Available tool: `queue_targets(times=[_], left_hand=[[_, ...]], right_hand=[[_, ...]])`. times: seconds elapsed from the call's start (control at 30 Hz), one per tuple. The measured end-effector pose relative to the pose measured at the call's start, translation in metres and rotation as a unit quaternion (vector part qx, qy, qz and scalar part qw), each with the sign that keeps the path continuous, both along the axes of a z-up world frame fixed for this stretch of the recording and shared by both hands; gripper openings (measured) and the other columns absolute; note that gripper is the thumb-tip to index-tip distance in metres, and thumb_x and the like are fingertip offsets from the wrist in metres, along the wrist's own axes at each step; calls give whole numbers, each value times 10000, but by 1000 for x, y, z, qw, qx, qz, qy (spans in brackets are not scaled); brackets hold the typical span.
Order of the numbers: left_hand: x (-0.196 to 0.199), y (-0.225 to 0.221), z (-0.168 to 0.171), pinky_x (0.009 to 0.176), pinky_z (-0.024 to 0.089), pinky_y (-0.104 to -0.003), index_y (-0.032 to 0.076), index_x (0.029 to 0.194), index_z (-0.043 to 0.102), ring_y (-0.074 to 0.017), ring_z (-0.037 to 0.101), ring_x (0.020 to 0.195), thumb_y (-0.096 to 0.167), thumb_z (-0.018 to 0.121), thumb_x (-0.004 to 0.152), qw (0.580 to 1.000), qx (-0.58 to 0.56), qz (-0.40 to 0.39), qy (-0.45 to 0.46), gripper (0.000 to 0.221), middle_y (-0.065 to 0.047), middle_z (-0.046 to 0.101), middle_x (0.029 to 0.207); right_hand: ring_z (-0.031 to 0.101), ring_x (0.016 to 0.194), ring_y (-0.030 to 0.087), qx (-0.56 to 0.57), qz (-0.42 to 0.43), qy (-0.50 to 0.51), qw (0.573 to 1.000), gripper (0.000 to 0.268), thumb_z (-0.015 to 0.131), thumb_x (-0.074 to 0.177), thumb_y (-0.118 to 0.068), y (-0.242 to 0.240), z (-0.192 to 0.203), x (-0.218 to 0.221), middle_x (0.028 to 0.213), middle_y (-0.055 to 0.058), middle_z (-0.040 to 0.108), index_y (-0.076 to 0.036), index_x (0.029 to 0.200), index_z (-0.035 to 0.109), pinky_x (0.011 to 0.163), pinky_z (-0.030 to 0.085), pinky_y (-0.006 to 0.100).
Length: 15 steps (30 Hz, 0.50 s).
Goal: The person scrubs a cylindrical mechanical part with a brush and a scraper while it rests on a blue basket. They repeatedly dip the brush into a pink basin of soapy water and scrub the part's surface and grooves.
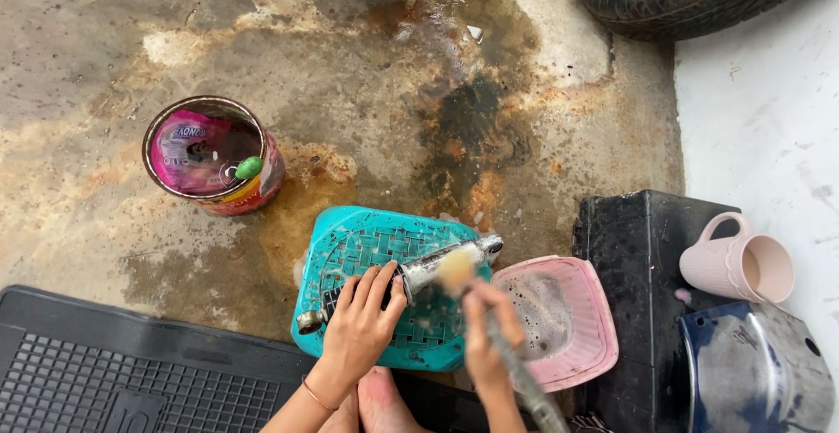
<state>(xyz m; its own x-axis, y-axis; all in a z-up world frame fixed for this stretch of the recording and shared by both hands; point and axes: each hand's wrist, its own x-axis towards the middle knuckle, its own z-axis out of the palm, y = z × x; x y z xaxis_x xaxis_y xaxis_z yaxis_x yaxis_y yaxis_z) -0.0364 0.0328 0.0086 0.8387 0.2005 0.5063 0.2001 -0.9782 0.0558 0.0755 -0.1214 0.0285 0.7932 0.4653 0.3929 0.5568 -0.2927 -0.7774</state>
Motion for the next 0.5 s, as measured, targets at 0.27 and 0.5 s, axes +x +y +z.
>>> queue_targets(times=[0.27,0.5], left_hand=[[-2,-1,5,991,527,-463,103,1144,631,-313,662,1190,123,526,1058,1000,6,-9,-15,137,-161,647,1370],[-2,-7,9,990,522,-469,113,1114,631,-316,668,1175,110,530,1052,999,8,4,-30,118,-157,664,1339]], right_hand=[[751,853,168,-20,19,-15,1000,203,615,947,-214,12,25,-5,1000,101,777,-70,1044,719,716,623,272],[760,774,158,-39,4,51,998,195,595,955,-183,14,37,-5,1030,112,770,-46,1060,684,619,623,217]])
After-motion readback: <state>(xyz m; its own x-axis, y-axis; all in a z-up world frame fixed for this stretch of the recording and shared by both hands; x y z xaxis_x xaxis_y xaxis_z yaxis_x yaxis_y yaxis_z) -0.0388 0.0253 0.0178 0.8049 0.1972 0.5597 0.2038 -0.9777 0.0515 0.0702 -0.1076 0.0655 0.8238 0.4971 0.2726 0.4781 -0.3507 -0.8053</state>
